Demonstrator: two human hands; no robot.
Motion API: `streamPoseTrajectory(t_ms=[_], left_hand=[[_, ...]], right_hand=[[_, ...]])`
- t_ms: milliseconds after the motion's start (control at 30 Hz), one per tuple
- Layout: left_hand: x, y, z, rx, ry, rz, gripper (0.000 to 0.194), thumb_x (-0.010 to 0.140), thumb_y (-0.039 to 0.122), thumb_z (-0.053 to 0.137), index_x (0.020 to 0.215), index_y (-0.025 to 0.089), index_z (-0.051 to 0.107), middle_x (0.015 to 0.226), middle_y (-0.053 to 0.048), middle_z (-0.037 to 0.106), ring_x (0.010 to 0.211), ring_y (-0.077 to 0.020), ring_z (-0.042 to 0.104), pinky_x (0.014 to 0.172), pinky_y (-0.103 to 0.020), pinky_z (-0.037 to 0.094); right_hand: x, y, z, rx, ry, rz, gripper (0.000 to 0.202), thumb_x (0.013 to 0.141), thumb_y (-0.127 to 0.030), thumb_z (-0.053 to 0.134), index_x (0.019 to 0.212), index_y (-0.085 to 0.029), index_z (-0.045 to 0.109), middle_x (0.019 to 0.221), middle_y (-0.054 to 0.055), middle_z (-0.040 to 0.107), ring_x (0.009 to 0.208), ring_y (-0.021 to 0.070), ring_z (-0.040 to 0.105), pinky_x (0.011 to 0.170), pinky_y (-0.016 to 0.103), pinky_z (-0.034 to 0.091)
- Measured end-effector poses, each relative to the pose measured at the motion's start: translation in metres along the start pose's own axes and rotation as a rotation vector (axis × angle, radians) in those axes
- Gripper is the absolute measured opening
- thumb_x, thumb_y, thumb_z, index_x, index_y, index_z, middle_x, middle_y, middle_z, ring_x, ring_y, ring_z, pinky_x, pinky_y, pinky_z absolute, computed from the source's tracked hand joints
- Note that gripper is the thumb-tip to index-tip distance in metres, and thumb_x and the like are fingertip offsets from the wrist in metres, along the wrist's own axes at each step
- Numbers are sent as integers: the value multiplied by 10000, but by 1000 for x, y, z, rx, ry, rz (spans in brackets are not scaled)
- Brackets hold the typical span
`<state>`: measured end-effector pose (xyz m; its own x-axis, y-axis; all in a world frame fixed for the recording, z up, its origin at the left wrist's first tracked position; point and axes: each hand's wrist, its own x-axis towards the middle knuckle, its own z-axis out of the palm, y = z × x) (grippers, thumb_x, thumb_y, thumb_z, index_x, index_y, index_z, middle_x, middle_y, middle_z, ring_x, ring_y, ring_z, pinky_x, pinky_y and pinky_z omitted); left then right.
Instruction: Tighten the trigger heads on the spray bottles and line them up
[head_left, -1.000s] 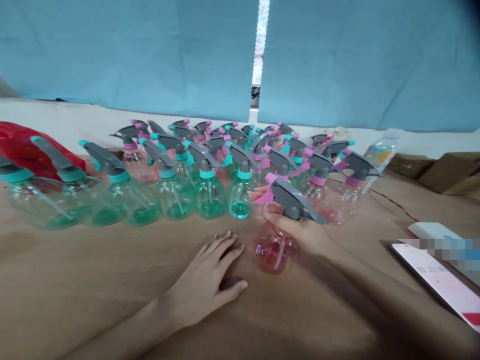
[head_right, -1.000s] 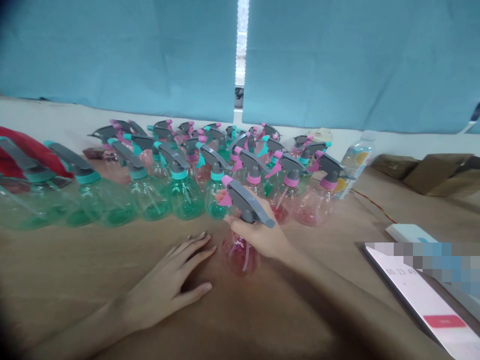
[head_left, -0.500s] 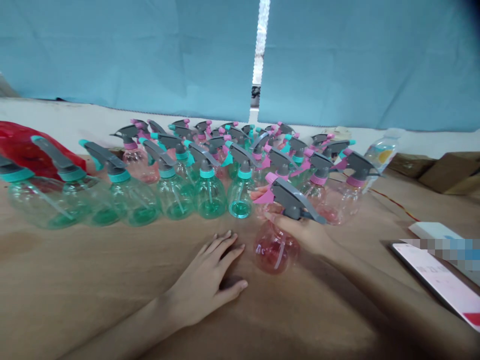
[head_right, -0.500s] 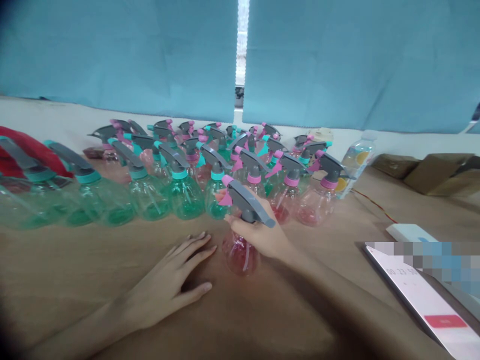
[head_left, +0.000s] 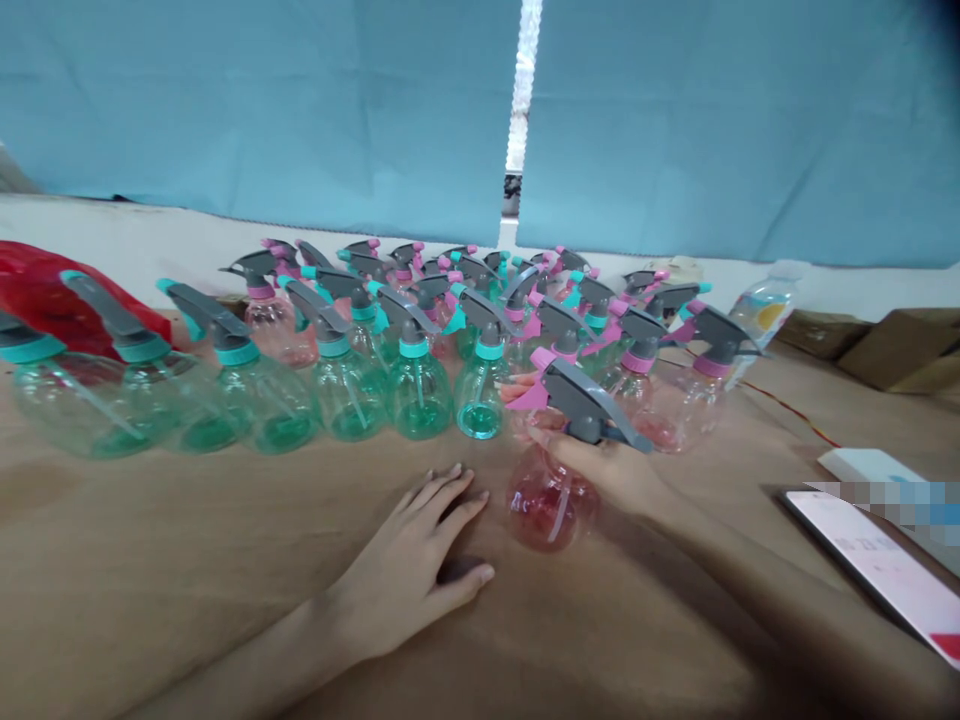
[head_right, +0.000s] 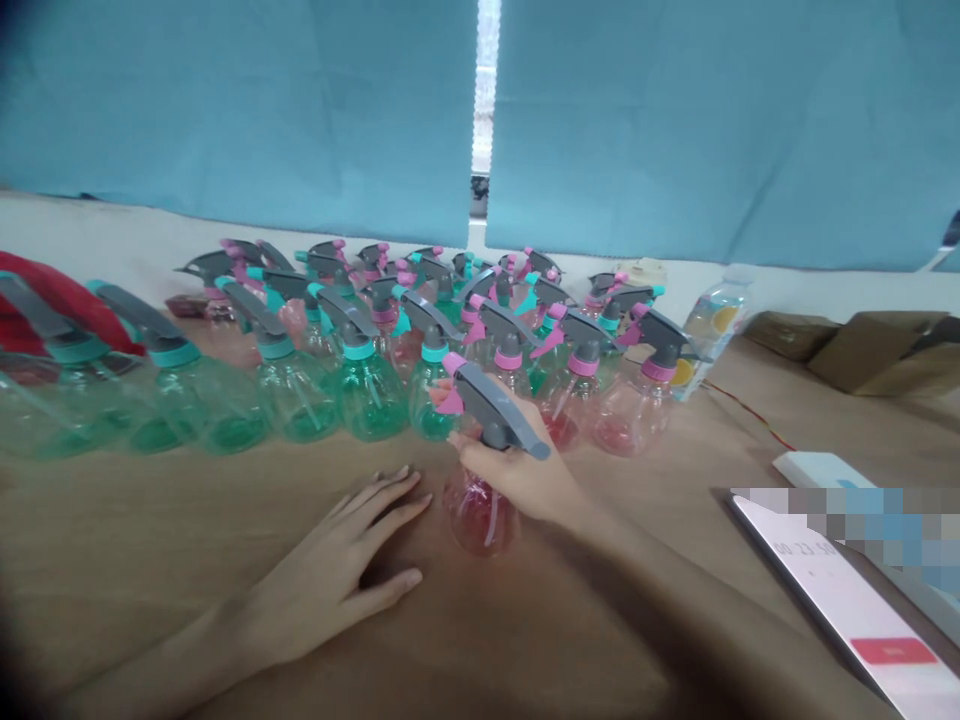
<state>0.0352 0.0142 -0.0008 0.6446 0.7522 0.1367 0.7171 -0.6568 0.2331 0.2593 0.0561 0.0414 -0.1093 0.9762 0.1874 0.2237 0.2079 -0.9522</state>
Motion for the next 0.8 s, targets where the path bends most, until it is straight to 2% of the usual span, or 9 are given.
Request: streamPoseTrajectory(t_ms=[167, 300, 433, 567, 800], left_hand=[[0, -1, 0, 3, -10, -1, 542, 885, 502, 485, 1341, 218, 415, 1438, -90, 346, 1310, -286, 300, 1043, -475, 274], [0, -2, 1, 1, 1, 4, 552, 888, 508, 477, 1355, 224, 399, 1442, -87, 339, 1311, -293, 295, 1043, -479, 267], [0, -2, 1, 16, -7, 7, 548, 894, 519, 458, 1350, 220, 404, 1444, -84, 336, 1316, -283, 287, 1045, -471, 272], [1, -2, 0, 35, -24, -1, 550, 896, 520, 452, 1349, 212, 404, 1449, -84, 326, 1321, -279, 278, 1048, -469, 271], [0, -2, 1, 32, -37, 0, 565, 899, 532, 439, 1353, 200, 396, 1453, -91, 316, 1328, -279, 261, 1053, -476, 260]], right_hand=[[0, 2, -1, 18, -34, -10, 166, 743, -339, 607, 859, -220, 595, 729, 7, 648, 718, 186, 628, 686, 345, 503], [1, -1, -3, -37, -68, -61, 96, 735, -237, 568, 820, -230, 610, 736, -3, 654, 728, 175, 632, 696, 321, 506], [2, -9, -4, -79, -105, -122, 140, 688, -175, 518, 748, -247, 622, 764, -5, 676, 758, 178, 642, 699, 309, 509], [1, -15, -4, -81, -72, -157, 139, 671, -182, 504, 718, -249, 616, 746, -15, 670, 722, 176, 637, 669, 309, 507], [-3, -11, -7, -69, -30, -62, 45, 681, -232, 574, 690, -259, 609, 577, -38, 612, 640, 182, 627, 589, 303, 503]])
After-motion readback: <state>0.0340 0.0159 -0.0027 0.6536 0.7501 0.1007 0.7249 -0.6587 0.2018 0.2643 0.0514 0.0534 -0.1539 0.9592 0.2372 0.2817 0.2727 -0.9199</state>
